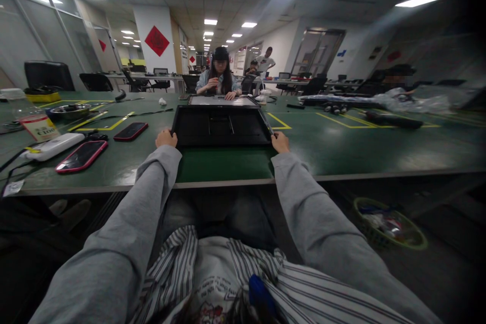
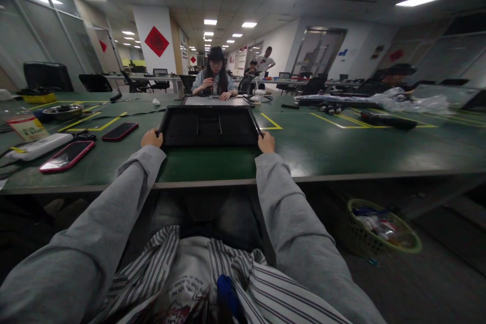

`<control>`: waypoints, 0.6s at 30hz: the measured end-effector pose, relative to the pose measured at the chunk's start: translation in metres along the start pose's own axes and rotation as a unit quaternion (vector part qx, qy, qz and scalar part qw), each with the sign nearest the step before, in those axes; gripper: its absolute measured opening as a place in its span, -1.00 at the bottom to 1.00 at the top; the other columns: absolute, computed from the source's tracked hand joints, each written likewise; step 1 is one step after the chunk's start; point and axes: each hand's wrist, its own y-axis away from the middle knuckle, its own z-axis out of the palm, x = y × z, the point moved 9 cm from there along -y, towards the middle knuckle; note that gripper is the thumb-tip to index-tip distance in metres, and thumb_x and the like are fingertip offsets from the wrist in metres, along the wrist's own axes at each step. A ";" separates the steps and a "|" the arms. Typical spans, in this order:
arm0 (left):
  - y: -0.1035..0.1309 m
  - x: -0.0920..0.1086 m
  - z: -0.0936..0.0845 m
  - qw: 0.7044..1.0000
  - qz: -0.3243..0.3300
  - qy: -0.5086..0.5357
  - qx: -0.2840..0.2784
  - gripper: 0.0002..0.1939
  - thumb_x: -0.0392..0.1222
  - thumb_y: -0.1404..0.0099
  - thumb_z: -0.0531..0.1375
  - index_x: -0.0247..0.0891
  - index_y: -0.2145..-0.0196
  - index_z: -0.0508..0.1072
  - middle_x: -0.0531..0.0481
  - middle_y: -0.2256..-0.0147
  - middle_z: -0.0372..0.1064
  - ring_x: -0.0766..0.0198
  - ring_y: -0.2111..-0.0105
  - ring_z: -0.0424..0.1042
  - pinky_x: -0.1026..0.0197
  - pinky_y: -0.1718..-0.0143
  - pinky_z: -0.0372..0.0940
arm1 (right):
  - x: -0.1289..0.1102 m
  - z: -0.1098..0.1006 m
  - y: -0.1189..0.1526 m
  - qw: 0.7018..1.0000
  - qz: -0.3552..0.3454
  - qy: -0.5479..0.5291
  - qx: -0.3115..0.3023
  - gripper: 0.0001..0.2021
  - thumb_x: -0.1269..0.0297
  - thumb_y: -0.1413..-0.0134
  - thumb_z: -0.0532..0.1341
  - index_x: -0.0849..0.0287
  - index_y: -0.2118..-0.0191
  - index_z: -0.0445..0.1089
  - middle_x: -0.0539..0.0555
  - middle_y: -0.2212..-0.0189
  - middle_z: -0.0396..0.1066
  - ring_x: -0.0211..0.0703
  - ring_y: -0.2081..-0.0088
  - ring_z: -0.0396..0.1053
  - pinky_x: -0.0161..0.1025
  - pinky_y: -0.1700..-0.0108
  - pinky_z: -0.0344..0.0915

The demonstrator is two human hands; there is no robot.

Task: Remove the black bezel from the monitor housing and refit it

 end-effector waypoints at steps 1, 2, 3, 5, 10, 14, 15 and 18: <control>0.000 0.000 0.000 1.000 -0.001 -0.001 0.000 -0.59 -0.10 -0.41 0.08 -0.27 -0.14 0.41 -0.27 -0.14 0.39 -0.04 -0.16 0.36 -0.02 -0.14 0.26 | 0.000 0.000 0.000 1.000 0.000 -0.002 -0.001 -0.64 0.30 -0.27 0.13 0.28 -0.12 0.43 0.30 -0.07 0.49 0.09 -0.14 0.41 -0.03 -0.23 0.27; 0.000 0.000 -0.001 1.000 -0.002 -0.002 0.000 -0.59 -0.09 -0.41 0.08 -0.27 -0.14 0.42 -0.27 -0.14 0.39 -0.05 -0.15 0.36 -0.03 -0.14 0.26 | 0.000 0.000 0.000 1.000 -0.001 -0.004 -0.001 -0.64 0.30 -0.27 0.13 0.28 -0.12 0.43 0.30 -0.07 0.49 0.09 -0.13 0.41 -0.03 -0.22 0.27; 0.001 0.001 -0.001 1.000 -0.001 -0.002 0.001 -0.58 -0.09 -0.41 0.08 -0.28 -0.14 0.42 -0.27 -0.14 0.39 -0.05 -0.15 0.36 -0.03 -0.14 0.26 | -0.001 0.000 0.001 1.000 -0.003 -0.005 -0.002 -0.64 0.29 -0.27 0.13 0.28 -0.12 0.43 0.29 -0.06 0.50 0.09 -0.13 0.41 -0.03 -0.22 0.27; 0.001 0.002 -0.002 1.000 0.001 -0.002 0.005 -0.58 -0.10 -0.41 0.08 -0.28 -0.14 0.42 -0.28 -0.14 0.39 -0.07 -0.15 0.36 -0.04 -0.14 0.26 | -0.002 -0.001 0.002 1.000 -0.005 -0.007 0.000 -0.64 0.29 -0.27 0.12 0.27 -0.11 0.43 0.29 -0.06 0.50 0.09 -0.13 0.42 -0.02 -0.22 0.27; 0.002 0.001 -0.002 1.000 -0.001 0.001 0.004 -0.60 -0.10 -0.41 0.08 -0.26 -0.13 0.42 -0.30 -0.13 0.38 -0.07 -0.14 0.37 -0.06 -0.12 0.26 | -0.002 -0.001 0.002 1.000 -0.004 -0.008 0.003 -0.63 0.30 -0.25 0.12 0.27 -0.10 0.44 0.30 -0.07 0.49 0.11 -0.12 0.41 0.01 -0.23 0.27; 0.003 0.002 -0.004 1.000 -0.002 0.006 0.008 -0.61 -0.12 -0.40 0.08 -0.24 -0.13 0.42 -0.29 -0.13 0.38 -0.08 -0.14 0.36 -0.06 -0.12 0.26 | -0.005 -0.001 0.001 1.000 -0.020 -0.005 0.000 -0.62 0.31 -0.23 0.11 0.28 -0.09 0.45 0.31 -0.07 0.49 0.13 -0.13 0.41 0.03 -0.23 0.27; 0.004 0.002 -0.005 1.000 -0.001 0.009 0.011 -0.61 -0.12 -0.40 0.08 -0.24 -0.12 0.42 -0.29 -0.13 0.38 -0.08 -0.14 0.36 -0.06 -0.12 0.26 | -0.005 -0.001 0.001 1.000 -0.025 -0.005 0.001 -0.62 0.31 -0.23 0.10 0.28 -0.09 0.45 0.31 -0.07 0.49 0.13 -0.13 0.41 0.03 -0.23 0.27; 0.005 0.004 -0.009 0.999 0.007 0.018 0.029 -0.60 -0.12 -0.40 0.07 -0.26 -0.12 0.43 -0.29 -0.13 0.38 -0.09 -0.14 0.36 -0.06 -0.12 0.26 | -0.009 -0.003 0.000 0.999 -0.039 -0.010 0.013 -0.62 0.32 -0.22 0.08 0.29 -0.08 0.46 0.31 -0.06 0.50 0.14 -0.12 0.42 0.04 -0.22 0.28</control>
